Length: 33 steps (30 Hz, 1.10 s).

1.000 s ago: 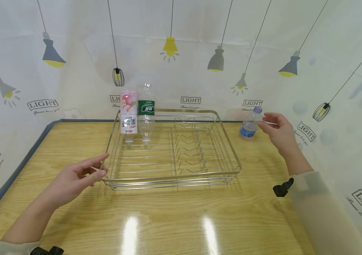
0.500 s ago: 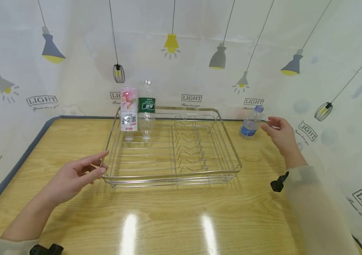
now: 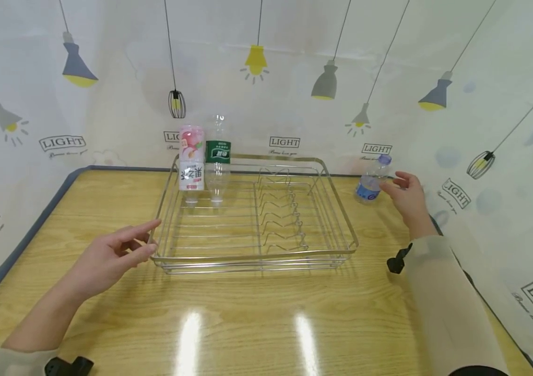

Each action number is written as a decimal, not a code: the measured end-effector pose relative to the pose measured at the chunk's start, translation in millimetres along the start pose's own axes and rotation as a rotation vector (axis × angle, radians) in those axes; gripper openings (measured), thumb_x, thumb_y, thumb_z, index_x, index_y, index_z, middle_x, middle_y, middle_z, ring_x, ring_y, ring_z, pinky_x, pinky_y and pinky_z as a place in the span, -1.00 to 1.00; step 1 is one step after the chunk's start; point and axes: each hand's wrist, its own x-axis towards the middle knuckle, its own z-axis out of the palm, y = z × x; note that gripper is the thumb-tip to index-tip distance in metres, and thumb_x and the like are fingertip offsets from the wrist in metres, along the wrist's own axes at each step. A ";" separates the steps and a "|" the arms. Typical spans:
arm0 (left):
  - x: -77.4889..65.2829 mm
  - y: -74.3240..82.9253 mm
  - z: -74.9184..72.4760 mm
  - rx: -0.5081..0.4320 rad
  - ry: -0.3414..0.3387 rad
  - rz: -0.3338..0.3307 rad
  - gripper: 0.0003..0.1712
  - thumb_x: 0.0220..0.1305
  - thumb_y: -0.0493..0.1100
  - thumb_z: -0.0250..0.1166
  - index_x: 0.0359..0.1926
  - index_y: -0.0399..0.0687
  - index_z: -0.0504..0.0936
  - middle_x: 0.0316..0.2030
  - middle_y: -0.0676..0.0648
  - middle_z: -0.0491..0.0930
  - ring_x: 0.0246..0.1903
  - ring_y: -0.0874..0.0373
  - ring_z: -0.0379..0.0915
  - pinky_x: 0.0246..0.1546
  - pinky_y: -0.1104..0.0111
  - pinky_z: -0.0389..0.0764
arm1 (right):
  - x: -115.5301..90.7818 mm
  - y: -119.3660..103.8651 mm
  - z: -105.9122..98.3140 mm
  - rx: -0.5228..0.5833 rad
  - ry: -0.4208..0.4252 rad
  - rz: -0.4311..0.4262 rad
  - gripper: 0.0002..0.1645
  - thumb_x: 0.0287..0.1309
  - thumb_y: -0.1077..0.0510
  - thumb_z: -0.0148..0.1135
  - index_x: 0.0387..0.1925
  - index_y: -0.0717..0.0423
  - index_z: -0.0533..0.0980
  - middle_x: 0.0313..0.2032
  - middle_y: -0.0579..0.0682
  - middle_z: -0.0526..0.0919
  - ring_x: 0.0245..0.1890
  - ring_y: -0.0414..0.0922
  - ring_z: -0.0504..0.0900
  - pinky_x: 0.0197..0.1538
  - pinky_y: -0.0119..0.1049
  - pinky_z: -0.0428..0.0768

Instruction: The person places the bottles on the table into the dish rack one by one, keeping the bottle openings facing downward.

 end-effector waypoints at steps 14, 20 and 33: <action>0.5 -0.2 2.2 -0.013 0.017 0.057 -0.40 0.67 -0.07 0.28 0.62 0.10 0.47 0.17 -0.16 0.72 -0.21 0.22 0.69 -0.26 0.33 0.70 | 18.0 1.1 22.5 0.060 0.005 0.033 0.22 0.49 -0.20 0.36 0.80 0.00 -0.17 0.75 0.21 -0.02 0.71 0.23 0.13 0.70 0.15 0.24; 0.7 -1.2 2.6 -0.038 0.019 0.085 -0.41 0.68 -0.12 0.26 0.62 0.06 0.47 0.11 -0.07 0.71 -0.21 0.20 0.68 -0.25 0.31 0.70 | 21.3 3.3 27.2 0.056 -0.022 0.020 0.27 0.49 -0.21 0.36 0.80 0.02 -0.24 0.76 0.24 -0.08 0.73 0.24 0.07 0.70 0.19 0.22; -0.8 -1.1 1.4 -0.094 0.007 0.098 -0.42 0.70 -0.16 0.21 0.63 -0.02 0.45 0.08 0.01 0.75 -0.18 0.18 0.69 -0.19 0.31 0.72 | 21.2 10.3 27.7 0.006 -0.028 0.016 0.29 0.46 -0.30 0.36 0.80 0.07 -0.18 0.75 0.22 0.00 0.71 0.25 0.12 0.68 0.21 0.26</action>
